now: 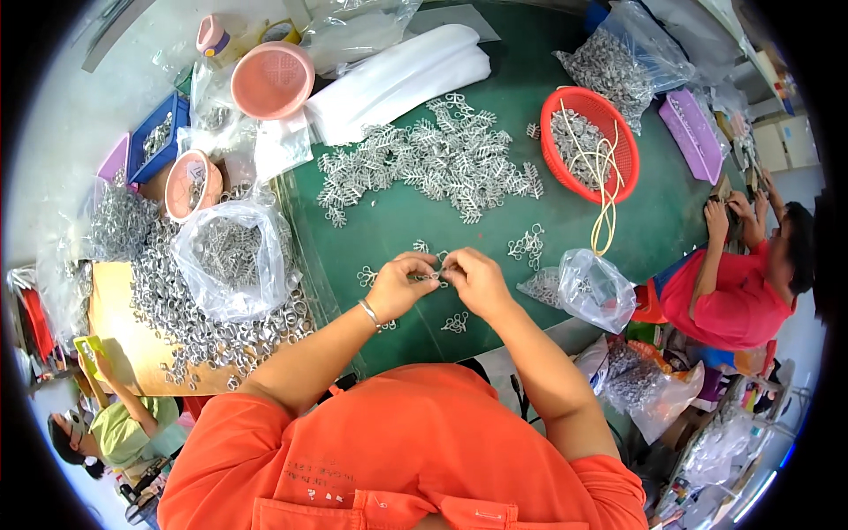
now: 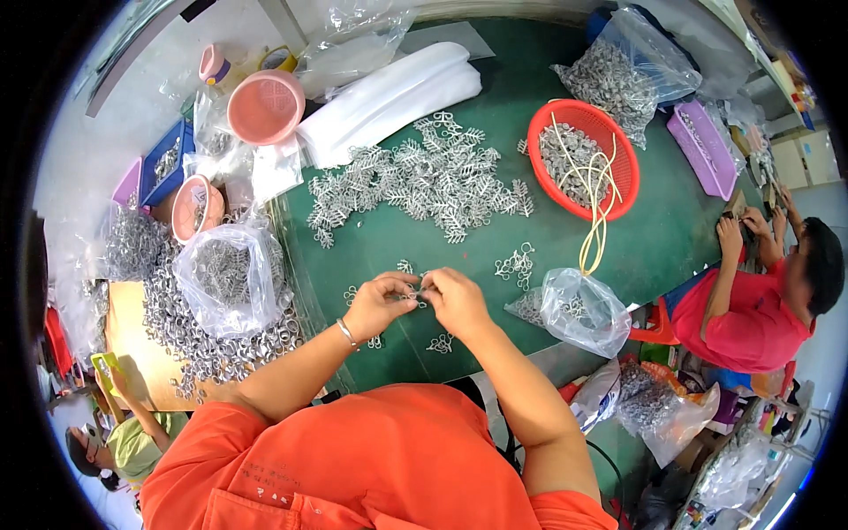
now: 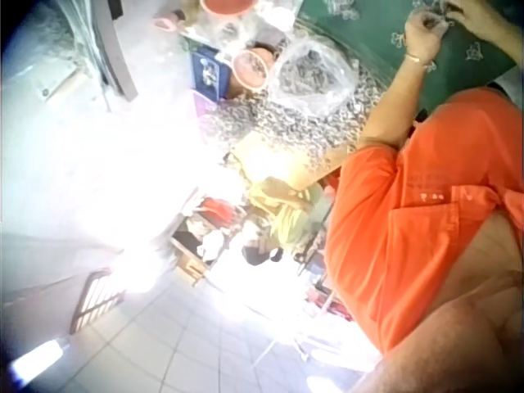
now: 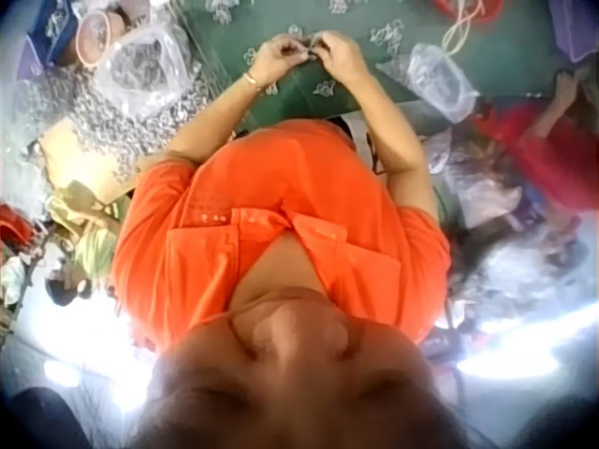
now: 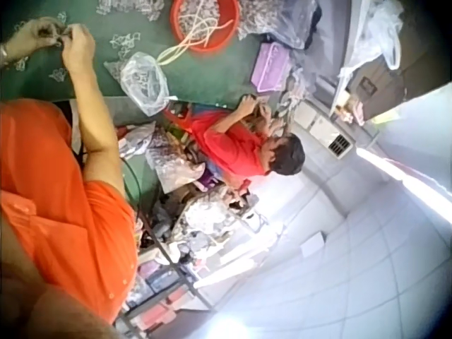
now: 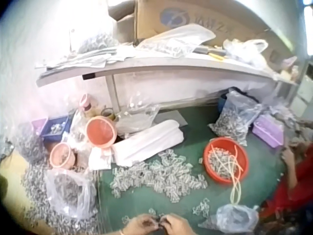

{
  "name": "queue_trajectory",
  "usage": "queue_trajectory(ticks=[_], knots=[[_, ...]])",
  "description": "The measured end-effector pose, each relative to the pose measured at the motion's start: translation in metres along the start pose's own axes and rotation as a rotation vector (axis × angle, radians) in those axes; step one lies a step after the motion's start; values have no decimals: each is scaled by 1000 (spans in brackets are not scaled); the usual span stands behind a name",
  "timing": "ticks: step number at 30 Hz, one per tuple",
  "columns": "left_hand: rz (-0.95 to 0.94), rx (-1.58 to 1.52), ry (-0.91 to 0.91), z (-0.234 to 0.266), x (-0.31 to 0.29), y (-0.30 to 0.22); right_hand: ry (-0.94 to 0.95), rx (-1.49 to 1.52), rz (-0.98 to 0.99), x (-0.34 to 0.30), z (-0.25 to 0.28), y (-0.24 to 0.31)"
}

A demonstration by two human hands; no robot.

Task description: The person separates small metal pieces from casting sprues by snapping them off by hand and gathers the detached pieces into piles on the table.

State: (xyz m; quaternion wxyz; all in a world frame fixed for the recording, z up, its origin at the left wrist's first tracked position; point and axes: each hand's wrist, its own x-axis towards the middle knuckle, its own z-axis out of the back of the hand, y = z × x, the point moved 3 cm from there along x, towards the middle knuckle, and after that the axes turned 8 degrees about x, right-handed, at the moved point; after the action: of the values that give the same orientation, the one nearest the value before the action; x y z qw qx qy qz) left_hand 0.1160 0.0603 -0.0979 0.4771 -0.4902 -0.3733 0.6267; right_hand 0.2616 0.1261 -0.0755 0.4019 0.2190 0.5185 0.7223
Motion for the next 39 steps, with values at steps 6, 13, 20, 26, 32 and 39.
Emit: queue_trajectory(ticks=[6, 13, 20, 26, 32, 39], knots=[[336, -523, 112, -6, 7, -1, 18, 647, -213, -8, 2, -13], [279, -743, 193, 0, 5, -22, 60, 801, -487, -14, -1, -18], [437, -687, 57, -2, 4, -4, -129, 181, 11, -21, 10, 17], [420, -759, 80, 8, 3, -16, -152, 710, -354, -24, 13, 3], [421, -771, 113, -1, 8, -15, -82, 770, -396, -21, 8, -1], [506, -504, -106, 16, 3, 8, -318, -125, -110, -2, 27, -42]])
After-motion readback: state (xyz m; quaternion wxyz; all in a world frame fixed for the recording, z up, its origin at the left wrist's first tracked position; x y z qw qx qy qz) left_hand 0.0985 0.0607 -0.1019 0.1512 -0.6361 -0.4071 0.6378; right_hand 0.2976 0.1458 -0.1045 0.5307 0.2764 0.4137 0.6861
